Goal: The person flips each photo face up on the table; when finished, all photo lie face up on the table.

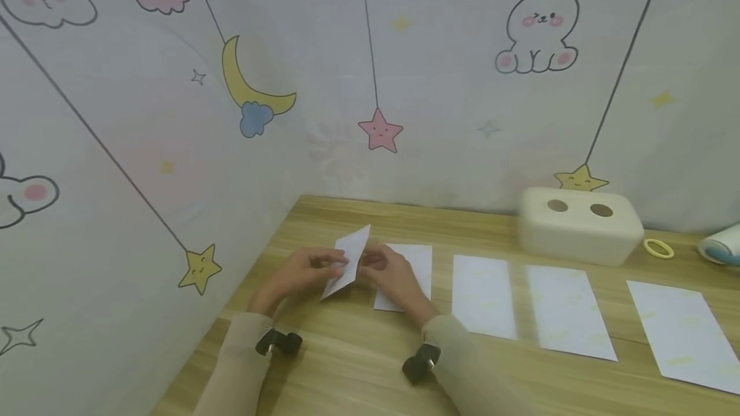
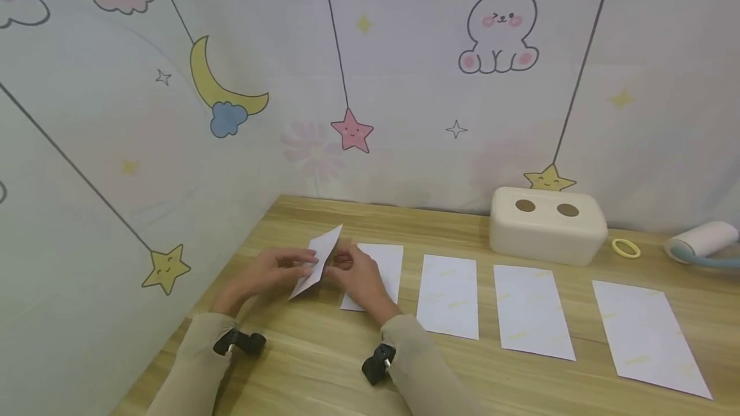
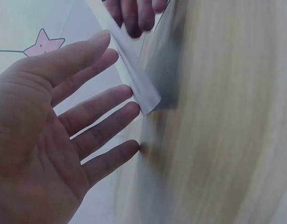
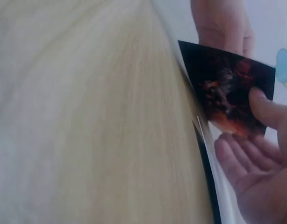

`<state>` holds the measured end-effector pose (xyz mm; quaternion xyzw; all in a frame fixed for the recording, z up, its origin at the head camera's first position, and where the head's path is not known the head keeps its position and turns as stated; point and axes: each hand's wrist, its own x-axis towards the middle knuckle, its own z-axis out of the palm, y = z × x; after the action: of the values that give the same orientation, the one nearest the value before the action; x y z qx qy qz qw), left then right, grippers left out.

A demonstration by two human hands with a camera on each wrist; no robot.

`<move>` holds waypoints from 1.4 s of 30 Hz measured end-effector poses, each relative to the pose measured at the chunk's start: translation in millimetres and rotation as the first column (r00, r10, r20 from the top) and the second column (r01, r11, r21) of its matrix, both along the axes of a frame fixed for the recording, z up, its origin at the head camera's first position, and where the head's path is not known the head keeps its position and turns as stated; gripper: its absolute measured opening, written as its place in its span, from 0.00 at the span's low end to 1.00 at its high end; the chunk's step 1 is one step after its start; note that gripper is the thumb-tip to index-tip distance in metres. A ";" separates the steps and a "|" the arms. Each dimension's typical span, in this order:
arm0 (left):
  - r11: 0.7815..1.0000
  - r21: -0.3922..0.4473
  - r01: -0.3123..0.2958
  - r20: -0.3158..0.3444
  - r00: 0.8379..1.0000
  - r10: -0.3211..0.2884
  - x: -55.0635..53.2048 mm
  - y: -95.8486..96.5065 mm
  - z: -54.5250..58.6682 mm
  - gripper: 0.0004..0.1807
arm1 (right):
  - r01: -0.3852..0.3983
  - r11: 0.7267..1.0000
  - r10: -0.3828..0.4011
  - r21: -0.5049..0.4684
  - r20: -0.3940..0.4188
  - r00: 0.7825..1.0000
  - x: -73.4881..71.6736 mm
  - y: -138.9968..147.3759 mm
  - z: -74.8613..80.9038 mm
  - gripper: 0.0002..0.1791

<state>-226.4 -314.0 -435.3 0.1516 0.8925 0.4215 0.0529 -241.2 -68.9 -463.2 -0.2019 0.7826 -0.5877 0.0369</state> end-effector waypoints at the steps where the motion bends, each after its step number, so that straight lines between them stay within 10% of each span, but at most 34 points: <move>1: 1.000 0.011 0.000 -0.009 1.000 0.000 -0.3 0.7 -0.5 0.16 | -0.021 1.000 0.021 -0.010 -0.003 1.000 0.2 -0.3 0.1 0.23; 19: 0.992 0.106 -0.072 -0.098 0.992 0.082 -4.2 21.8 4.2 0.12 | -0.178 0.961 0.187 -0.213 0.020 0.982 1.5 -1.0 -1.5 0.33; 29: 0.959 0.246 -0.139 0.032 0.990 0.135 -7.3 31.1 6.1 0.18 | -0.161 0.957 0.175 -0.241 0.038 0.984 1.9 -0.5 -1.1 0.34; 42: 0.947 0.295 -0.124 0.034 0.992 0.119 -1.2 29.2 11.4 0.19 | -0.138 0.974 0.143 -0.178 0.016 0.990 8.4 -4.4 2.3 0.34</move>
<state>-227.6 -284.8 -423.9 0.0992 0.8263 0.5543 0.0104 -232.8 -73.3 -460.9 -0.2508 0.7105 -0.6536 0.0714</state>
